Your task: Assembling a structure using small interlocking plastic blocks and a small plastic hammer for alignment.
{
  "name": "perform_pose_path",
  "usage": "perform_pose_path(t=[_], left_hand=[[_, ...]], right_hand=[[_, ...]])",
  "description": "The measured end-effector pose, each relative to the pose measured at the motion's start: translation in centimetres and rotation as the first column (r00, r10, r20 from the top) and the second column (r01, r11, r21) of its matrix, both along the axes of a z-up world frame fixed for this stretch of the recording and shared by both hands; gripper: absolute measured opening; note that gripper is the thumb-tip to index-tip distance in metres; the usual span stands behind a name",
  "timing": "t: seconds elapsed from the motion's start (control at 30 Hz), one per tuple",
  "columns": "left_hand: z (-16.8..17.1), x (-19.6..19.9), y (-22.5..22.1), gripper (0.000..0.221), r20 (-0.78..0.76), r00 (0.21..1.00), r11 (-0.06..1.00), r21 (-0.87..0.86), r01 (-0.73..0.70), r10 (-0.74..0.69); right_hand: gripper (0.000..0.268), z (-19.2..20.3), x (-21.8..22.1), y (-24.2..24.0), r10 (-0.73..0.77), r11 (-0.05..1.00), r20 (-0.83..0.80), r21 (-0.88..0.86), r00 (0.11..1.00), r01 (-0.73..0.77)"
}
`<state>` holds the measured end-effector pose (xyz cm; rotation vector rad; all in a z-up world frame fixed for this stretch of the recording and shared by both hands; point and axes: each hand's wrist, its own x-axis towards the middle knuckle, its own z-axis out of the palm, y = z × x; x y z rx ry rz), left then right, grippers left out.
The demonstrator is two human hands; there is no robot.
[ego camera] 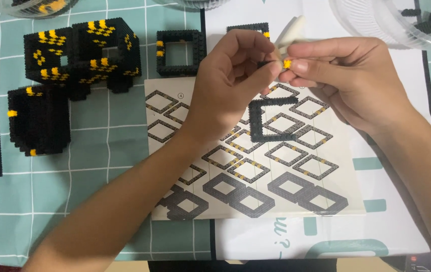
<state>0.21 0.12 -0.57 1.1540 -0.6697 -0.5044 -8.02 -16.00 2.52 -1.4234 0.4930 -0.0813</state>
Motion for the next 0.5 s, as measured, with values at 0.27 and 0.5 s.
perform_pose_path(t=[0.27, 0.5], left_hand=[[0.15, -0.09, 0.04, 0.015, 0.019, 1.000, 0.999, 0.036, -0.011, 0.010], [0.14, -0.12, -0.02, 0.017, 0.010, 1.000, 0.999, 0.048, -0.023, 0.023]], right_hand=[[0.027, 0.06, -0.02, 0.01, 0.005, 1.000, 0.001, 0.003, 1.000, -0.005], [0.027, -0.13, -0.05, -0.12, 0.016, 1.000, 0.019, 0.001, 1.000, -0.016]])
